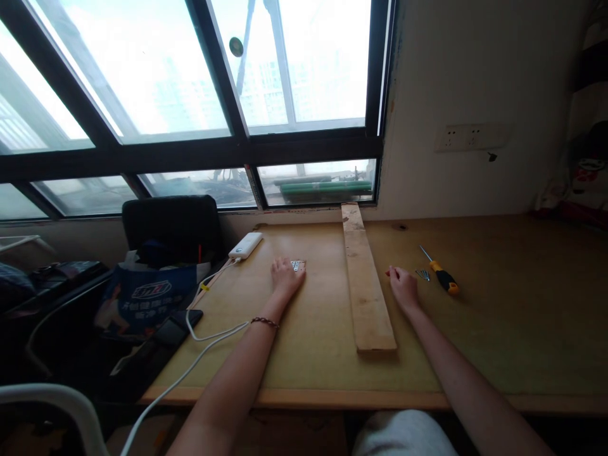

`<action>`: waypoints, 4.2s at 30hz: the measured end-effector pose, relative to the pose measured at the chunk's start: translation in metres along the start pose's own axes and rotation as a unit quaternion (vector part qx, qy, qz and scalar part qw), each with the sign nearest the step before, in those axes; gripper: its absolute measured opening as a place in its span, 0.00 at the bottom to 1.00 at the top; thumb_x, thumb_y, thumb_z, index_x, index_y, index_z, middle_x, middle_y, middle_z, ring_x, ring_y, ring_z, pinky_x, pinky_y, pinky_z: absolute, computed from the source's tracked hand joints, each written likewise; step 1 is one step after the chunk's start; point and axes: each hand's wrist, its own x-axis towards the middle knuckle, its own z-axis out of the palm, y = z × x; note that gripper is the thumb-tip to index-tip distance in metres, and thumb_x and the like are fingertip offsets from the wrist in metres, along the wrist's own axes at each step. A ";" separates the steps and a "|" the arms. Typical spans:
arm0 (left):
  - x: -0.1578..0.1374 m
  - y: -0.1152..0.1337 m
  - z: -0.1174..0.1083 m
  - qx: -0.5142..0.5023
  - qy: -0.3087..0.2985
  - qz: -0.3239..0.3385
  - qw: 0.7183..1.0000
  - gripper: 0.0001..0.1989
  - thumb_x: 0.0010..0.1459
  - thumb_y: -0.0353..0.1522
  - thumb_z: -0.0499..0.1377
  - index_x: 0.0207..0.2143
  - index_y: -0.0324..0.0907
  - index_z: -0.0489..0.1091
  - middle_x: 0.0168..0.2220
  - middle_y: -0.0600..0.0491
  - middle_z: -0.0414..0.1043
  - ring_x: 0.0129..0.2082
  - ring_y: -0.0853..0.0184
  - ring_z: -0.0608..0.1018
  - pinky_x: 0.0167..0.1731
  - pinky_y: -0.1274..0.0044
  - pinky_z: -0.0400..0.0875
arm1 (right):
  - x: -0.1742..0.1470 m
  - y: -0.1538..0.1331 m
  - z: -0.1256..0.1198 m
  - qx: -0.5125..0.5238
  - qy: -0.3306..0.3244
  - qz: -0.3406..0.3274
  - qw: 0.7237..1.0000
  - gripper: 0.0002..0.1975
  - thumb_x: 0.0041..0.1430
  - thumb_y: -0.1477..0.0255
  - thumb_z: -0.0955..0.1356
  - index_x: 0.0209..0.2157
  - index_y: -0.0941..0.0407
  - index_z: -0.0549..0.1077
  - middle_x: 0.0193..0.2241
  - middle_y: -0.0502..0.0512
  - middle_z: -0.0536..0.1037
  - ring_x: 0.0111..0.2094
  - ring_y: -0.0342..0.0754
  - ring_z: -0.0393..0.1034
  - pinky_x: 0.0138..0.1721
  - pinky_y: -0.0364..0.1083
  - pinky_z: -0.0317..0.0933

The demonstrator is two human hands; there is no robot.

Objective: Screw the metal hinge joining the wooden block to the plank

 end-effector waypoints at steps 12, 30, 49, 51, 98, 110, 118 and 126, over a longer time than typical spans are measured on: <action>0.000 -0.003 0.009 -0.012 -0.039 -0.009 0.999 0.28 0.48 0.45 0.54 0.44 0.33 0.61 0.43 0.39 0.66 0.44 0.57 0.67 0.44 0.71 0.58 | -0.001 0.001 0.002 0.010 -0.028 -0.014 0.999 0.23 0.56 0.60 0.56 0.25 0.59 0.73 0.26 0.59 0.77 0.28 0.48 0.69 0.31 0.43 0.56; -0.017 0.030 -0.011 -0.087 -0.014 0.088 0.992 0.22 0.53 0.43 0.52 0.45 0.37 0.63 0.45 0.42 0.64 0.44 0.58 0.67 0.45 0.71 0.59 | 0.000 -0.001 -0.001 0.015 -0.036 0.016 0.999 0.25 0.55 0.57 0.55 0.25 0.59 0.74 0.27 0.59 0.77 0.29 0.49 0.70 0.32 0.44 0.57; -0.036 0.047 -0.030 -0.161 -0.045 0.132 0.977 0.18 0.55 0.42 0.51 0.46 0.47 0.66 0.44 0.47 0.64 0.45 0.60 0.67 0.48 0.72 0.59 | -0.005 0.013 -0.008 0.050 -0.022 0.023 0.998 0.23 0.54 0.58 0.57 0.24 0.60 0.73 0.25 0.60 0.77 0.27 0.50 0.70 0.30 0.44 0.58; -0.036 0.047 -0.031 -0.160 -0.053 0.125 0.978 0.18 0.55 0.42 0.50 0.46 0.47 0.66 0.45 0.47 0.64 0.46 0.60 0.67 0.49 0.71 0.58 | -0.006 0.012 -0.008 0.055 -0.026 0.025 0.998 0.23 0.54 0.57 0.57 0.24 0.59 0.73 0.25 0.60 0.77 0.26 0.50 0.70 0.30 0.44 0.58; -0.045 0.068 -0.029 -0.401 0.114 0.064 0.907 0.43 0.48 0.42 0.59 0.60 0.38 0.41 0.60 0.36 0.44 0.58 0.55 0.56 0.53 0.61 0.52 | -0.007 -0.142 0.057 0.587 -0.264 0.327 0.692 0.10 0.50 0.86 0.60 0.27 0.62 0.69 0.23 0.54 0.76 0.24 0.42 0.71 0.27 0.41 0.67; -0.042 0.069 -0.019 -0.745 -0.198 -0.122 0.625 0.22 0.45 0.42 0.61 0.41 0.39 0.70 0.41 0.45 0.72 0.38 0.62 0.75 0.38 0.72 0.69 | -0.016 -0.144 0.058 0.574 -0.361 0.235 0.697 0.06 0.47 0.85 0.63 0.22 0.62 0.70 0.20 0.55 0.75 0.23 0.43 0.70 0.28 0.42 0.67; -0.041 0.068 -0.028 -0.731 -0.175 -0.087 0.654 0.20 0.45 0.38 0.62 0.40 0.36 0.71 0.40 0.44 0.73 0.41 0.59 0.74 0.39 0.72 0.70 | -0.017 -0.146 0.057 0.500 -0.351 0.184 0.770 0.07 0.46 0.83 0.62 0.26 0.62 0.70 0.22 0.54 0.76 0.24 0.44 0.72 0.30 0.44 0.69; -0.042 0.066 -0.025 -0.767 -0.200 -0.136 0.594 0.20 0.45 0.37 0.62 0.40 0.35 0.70 0.36 0.44 0.74 0.32 0.62 0.77 0.32 0.71 0.72 | -0.013 -0.149 0.056 0.364 -0.294 0.214 0.858 0.07 0.48 0.82 0.62 0.30 0.58 0.62 0.15 0.51 0.73 0.18 0.47 0.71 0.20 0.44 0.68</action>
